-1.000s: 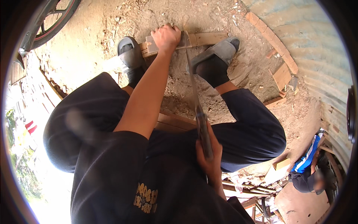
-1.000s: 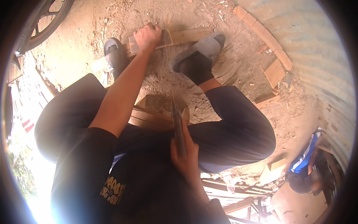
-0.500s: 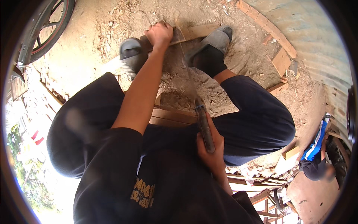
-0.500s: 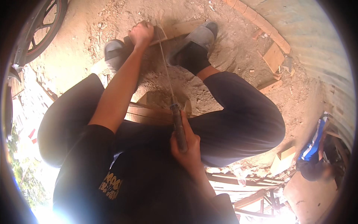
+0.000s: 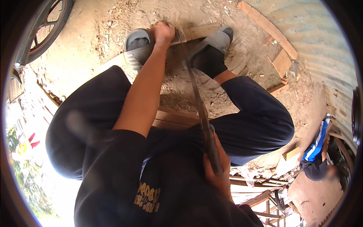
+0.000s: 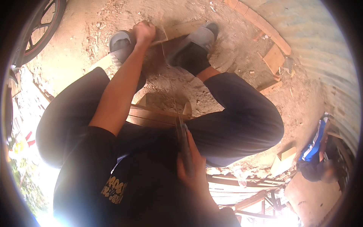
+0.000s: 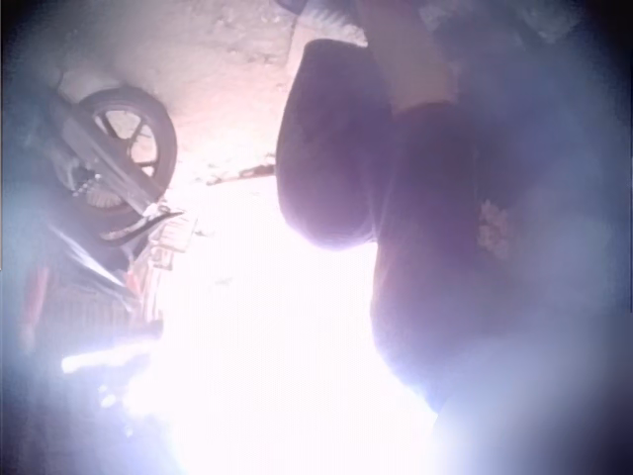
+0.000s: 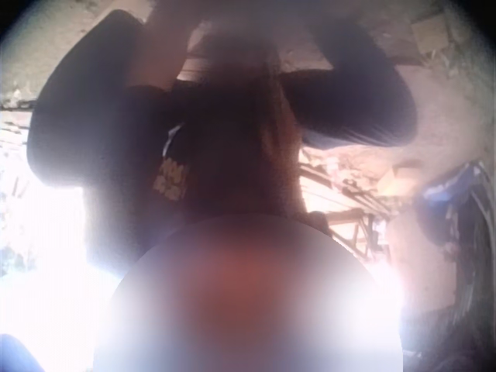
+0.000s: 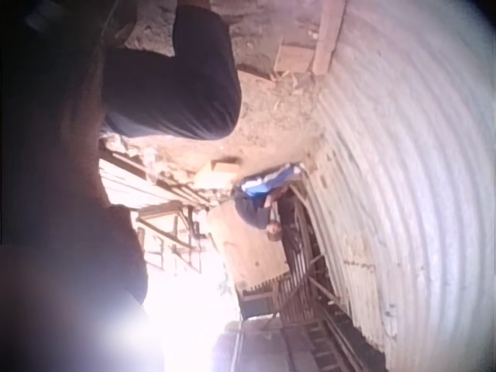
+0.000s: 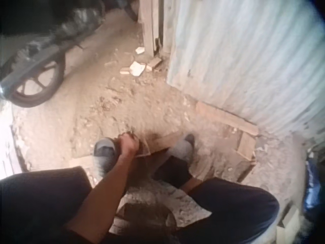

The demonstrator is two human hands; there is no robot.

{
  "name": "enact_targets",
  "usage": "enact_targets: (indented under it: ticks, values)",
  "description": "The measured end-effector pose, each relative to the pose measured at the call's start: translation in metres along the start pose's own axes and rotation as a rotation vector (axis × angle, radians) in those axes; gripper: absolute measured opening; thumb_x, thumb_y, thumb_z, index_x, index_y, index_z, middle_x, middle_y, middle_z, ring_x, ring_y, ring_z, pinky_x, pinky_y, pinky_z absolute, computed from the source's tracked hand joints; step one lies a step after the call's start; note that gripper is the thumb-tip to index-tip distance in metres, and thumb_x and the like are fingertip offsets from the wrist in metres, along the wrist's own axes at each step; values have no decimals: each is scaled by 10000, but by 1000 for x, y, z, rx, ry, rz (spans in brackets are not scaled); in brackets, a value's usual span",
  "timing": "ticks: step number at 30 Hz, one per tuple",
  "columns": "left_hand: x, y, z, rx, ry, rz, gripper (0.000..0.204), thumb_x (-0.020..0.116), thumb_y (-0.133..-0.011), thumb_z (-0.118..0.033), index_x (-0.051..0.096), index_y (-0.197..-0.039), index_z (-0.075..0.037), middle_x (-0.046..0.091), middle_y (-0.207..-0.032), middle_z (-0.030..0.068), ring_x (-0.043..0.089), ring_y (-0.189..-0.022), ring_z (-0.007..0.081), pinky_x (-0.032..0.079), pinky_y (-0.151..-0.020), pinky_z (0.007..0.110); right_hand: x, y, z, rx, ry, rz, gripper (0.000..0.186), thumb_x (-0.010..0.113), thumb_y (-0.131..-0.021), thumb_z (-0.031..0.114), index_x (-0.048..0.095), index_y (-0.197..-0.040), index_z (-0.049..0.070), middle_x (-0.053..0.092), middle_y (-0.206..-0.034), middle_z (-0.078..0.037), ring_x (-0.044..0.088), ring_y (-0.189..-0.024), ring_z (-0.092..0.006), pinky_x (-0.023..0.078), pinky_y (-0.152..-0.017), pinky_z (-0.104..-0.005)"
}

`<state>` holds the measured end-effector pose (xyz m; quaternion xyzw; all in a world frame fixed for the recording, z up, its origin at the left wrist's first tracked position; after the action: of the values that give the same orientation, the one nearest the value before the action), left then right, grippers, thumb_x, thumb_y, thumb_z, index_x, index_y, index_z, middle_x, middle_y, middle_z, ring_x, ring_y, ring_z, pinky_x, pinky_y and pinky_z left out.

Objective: The person sits on the ground and uses a hand saw to cut a small piece of wood placed between their feet. They hold the wood steady with one hand and saw with the other, producing sawdust as they work.

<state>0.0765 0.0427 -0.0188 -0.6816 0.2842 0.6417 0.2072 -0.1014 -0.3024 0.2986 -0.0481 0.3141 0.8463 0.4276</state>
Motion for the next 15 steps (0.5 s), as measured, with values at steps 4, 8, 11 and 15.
enact_targets:
  ticks: [4, 8, 11, 15]
  values:
    - [11, -5, -6, -31, -76, 23, 373, 471, -877, -341, 710, -840, -57, 698, -854, 197, 683, -832, 320, 509, -774, 424, 5, -26, -1, 13, -30, 29, 616, 536, -843, -22, 350, -1430, -7, 654, -958, -227, 698, -799, -283, 512, -702, -299]
    - [7, -1, -9, 60, -72, -10, 382, 464, -884, -350, 713, -831, -64, 701, -838, 186, 691, -810, 310, 515, -748, 409, -6, -7, 0, 12, 18, 3, 648, 557, -825, -48, 355, -1437, 18, 642, -853, -202, 690, -721, -254, 503, -649, -294]
    - [10, -4, -3, 41, -109, 10, 380, 454, -886, -343, 712, -844, -67, 701, -854, 186, 691, -802, 315, 509, -754, 410, 3, -27, 10, 114, -78, 85, 664, 561, -823, -46, 349, -1447, 40, 649, -860, -202, 698, -737, -254, 513, -654, -307]
    - [11, -1, -12, 85, -195, 10, 378, 448, -889, -343, 709, -858, -72, 700, -858, 174, 690, -796, 307, 511, -729, 427, 2, -22, 4, 59, -11, 32, 669, 563, -820, -44, 346, -1448, 38, 640, -805, -185, 688, -696, -264, 508, -637, -314]
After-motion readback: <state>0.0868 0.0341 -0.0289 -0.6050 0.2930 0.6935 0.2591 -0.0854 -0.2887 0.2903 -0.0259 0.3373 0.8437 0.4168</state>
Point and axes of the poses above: each hand's wrist, its own y-axis away from the middle knuckle, its own x-axis out of the palm, z = x × y, the point moved 3 cm from there along -y, towards the middle knuckle
